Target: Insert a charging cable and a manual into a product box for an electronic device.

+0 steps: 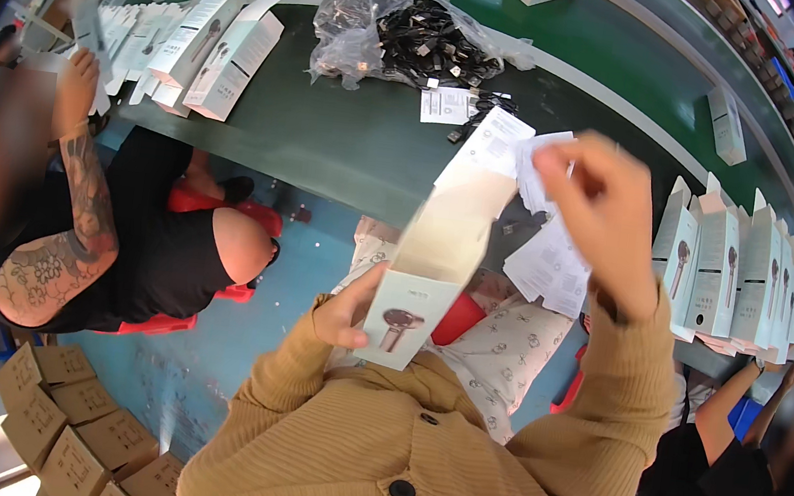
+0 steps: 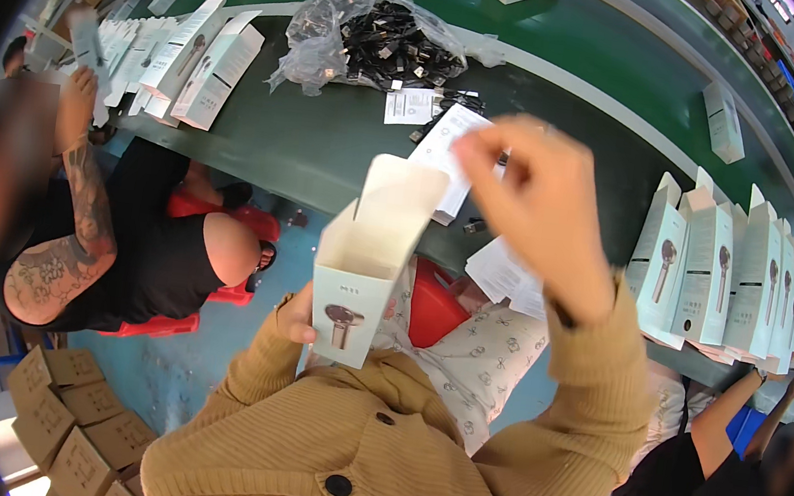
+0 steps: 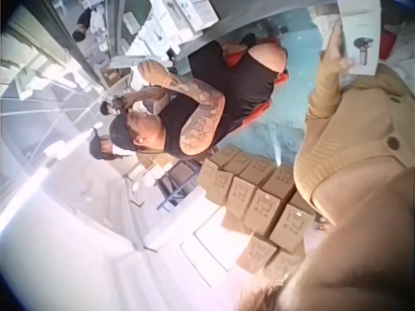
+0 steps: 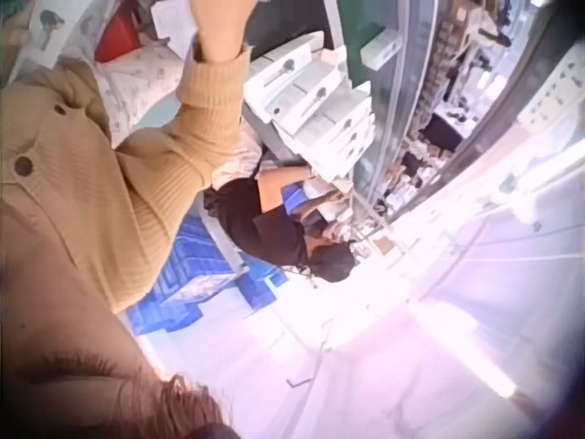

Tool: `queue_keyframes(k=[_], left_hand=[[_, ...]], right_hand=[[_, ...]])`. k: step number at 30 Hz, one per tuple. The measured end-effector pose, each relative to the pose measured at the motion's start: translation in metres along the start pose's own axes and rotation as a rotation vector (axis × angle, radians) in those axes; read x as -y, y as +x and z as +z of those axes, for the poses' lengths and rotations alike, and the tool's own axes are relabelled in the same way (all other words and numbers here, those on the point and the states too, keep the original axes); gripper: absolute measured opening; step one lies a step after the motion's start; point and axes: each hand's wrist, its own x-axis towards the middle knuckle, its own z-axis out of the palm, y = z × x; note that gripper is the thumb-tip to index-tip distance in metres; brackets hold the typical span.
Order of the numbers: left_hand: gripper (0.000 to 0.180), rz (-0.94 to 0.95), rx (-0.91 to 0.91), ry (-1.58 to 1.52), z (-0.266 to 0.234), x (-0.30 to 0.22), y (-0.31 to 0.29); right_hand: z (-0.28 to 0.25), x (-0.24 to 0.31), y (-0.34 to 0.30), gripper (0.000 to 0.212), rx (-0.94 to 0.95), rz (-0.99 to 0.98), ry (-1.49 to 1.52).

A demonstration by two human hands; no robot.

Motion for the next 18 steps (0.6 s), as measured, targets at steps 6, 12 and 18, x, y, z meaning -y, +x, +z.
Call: queue_keyframes(k=[6, 12, 18], left_hand=[[0.091, 0.012, -0.082, 0.071, -0.005, 0.002, -0.001], [0.088, 0.043, -0.222, 0.26, -0.014, -0.007, -0.01], [0.09, 0.065, -0.241, 0.339, -0.012, -0.014, 0.0]], right_hand=[[0.041, -0.132, 0.1, 0.025, 0.304, 0.179, -0.499], [0.046, -0.146, 0.119, 0.017, 0.482, 0.185, -0.352], [-0.005, -0.095, 0.093, 0.009, 0.251, 0.026, -0.299]])
